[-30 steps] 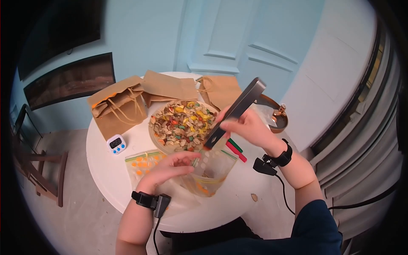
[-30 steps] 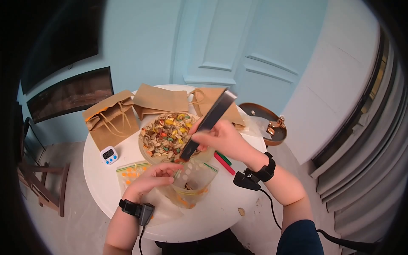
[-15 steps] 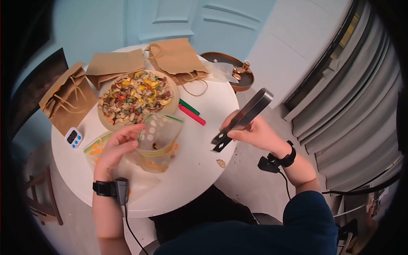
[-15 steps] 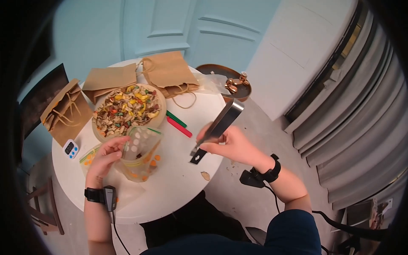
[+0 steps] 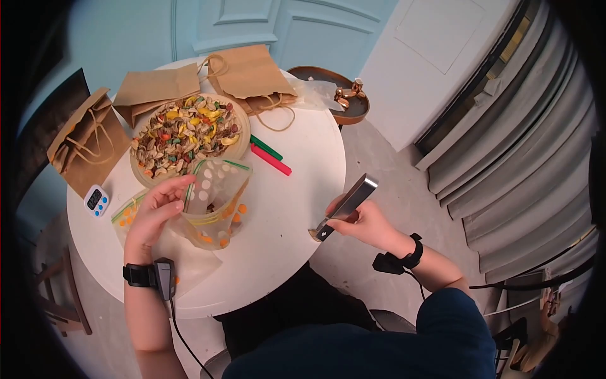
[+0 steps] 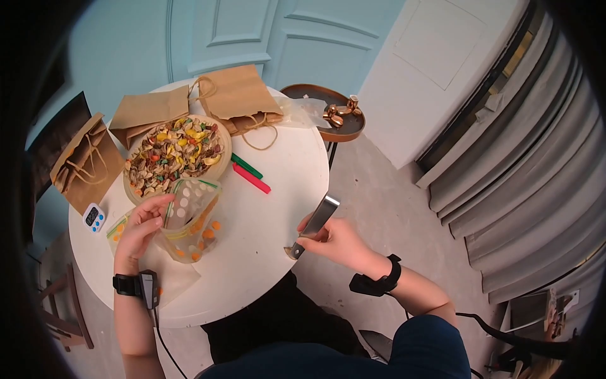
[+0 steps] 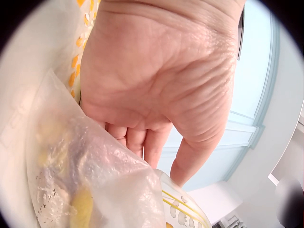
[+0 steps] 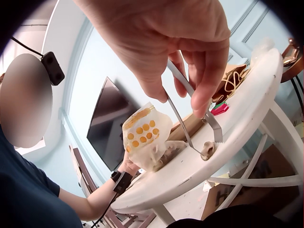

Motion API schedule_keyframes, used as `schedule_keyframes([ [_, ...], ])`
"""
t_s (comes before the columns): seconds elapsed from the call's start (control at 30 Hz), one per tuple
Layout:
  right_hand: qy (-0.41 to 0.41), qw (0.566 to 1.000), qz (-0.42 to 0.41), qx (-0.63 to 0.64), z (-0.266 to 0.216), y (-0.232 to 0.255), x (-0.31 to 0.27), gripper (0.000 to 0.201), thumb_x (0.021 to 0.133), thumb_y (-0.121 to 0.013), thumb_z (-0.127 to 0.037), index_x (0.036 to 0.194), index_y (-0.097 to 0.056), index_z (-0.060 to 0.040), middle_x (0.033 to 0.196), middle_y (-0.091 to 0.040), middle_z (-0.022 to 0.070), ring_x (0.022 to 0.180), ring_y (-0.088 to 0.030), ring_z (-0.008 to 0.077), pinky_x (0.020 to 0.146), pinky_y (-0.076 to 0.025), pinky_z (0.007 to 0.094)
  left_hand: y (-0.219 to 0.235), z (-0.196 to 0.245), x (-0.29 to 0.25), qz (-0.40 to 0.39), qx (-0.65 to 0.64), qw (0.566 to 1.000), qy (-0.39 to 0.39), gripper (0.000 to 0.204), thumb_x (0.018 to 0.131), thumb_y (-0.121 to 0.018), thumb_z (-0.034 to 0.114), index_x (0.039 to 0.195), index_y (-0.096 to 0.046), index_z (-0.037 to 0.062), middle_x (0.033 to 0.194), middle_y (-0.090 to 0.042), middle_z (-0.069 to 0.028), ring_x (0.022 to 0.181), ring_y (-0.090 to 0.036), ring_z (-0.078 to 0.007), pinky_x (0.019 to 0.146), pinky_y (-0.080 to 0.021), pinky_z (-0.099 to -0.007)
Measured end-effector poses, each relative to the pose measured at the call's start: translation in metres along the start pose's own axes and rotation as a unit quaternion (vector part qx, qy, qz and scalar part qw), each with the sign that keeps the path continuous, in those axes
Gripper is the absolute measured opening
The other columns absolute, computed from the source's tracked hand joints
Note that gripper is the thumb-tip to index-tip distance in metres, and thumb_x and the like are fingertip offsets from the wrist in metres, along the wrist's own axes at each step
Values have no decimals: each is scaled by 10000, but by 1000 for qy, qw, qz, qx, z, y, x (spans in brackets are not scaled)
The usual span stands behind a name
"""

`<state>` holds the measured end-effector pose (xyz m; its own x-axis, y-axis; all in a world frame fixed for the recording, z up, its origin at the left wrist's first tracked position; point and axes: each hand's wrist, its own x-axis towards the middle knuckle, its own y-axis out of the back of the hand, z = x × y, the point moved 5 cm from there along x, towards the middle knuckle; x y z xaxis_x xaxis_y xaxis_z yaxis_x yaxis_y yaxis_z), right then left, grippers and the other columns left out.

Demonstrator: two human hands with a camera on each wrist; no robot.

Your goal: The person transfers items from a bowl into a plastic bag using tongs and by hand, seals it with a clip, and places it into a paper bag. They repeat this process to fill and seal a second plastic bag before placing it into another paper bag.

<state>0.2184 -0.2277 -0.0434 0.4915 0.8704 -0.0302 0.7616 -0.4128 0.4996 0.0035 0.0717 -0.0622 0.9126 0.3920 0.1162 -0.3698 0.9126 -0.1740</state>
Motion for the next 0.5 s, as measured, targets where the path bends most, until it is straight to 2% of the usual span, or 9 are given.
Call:
schedule_keyframes([
  [0.07,37,999,25,-27,-3,-3,-2,201,811,-686,-141,958,-611,-28,683,-595,1,568,-529,37,517,-415,200,1,0,0,-1,-1,1000,1,496,789,-653,117,1266,-539,37,1186,-606,-31,1006,-570,-105,888,-413,-228],
  [0.1,37,999,25,-27,-5,-3,-3,201,811,-686,-141,958,-611,-28,683,-595,1,568,-529,37,517,-415,200,1,0,0,-3,-1,1000,1,497,789,-653,116,1267,-539,38,1183,-607,-29,1002,-570,-101,880,-413,-225],
  [0.17,5,999,-1,-33,-7,-6,-5,145,840,-647,-69,959,-601,1,781,-605,12,635,-573,49,565,-453,182,1,0,0,-4,0,1000,4,499,789,-654,117,1268,-538,38,1179,-609,-27,999,-570,-99,874,-413,-223],
  [0.3,-3,1000,-2,-31,-3,-9,-5,143,848,-636,-70,967,-601,3,767,-612,19,648,-590,58,567,-468,196,1,0,0,-6,3,1000,16,503,788,-656,118,1270,-537,40,1164,-615,-24,991,-570,-95,866,-410,-216],
  [0.33,-3,1000,10,-1,0,-10,-4,162,847,-641,-95,971,-598,-1,721,-611,17,616,-586,55,552,-461,203,2,0,0,-5,3,1000,16,503,788,-656,118,1270,-537,40,1164,-615,-24,991,-570,-95,866,-410,-216],
  [0.4,-3,999,22,29,0,-10,-3,182,845,-646,-120,976,-594,-4,676,-610,15,584,-582,52,537,-454,209,4,-2,-1,-8,2,1000,29,510,782,-643,102,1268,-517,13,1283,-552,-81,1183,-510,-166,1012,-366,-281],
  [0.5,-48,997,22,60,0,-10,0,176,877,-616,-131,993,-590,-1,685,-611,10,620,-602,55,541,-454,211,3,-1,-1,-9,2,1000,27,510,784,-645,103,1269,-516,13,1283,-552,-80,1170,-518,-162,1001,-373,-278],
])
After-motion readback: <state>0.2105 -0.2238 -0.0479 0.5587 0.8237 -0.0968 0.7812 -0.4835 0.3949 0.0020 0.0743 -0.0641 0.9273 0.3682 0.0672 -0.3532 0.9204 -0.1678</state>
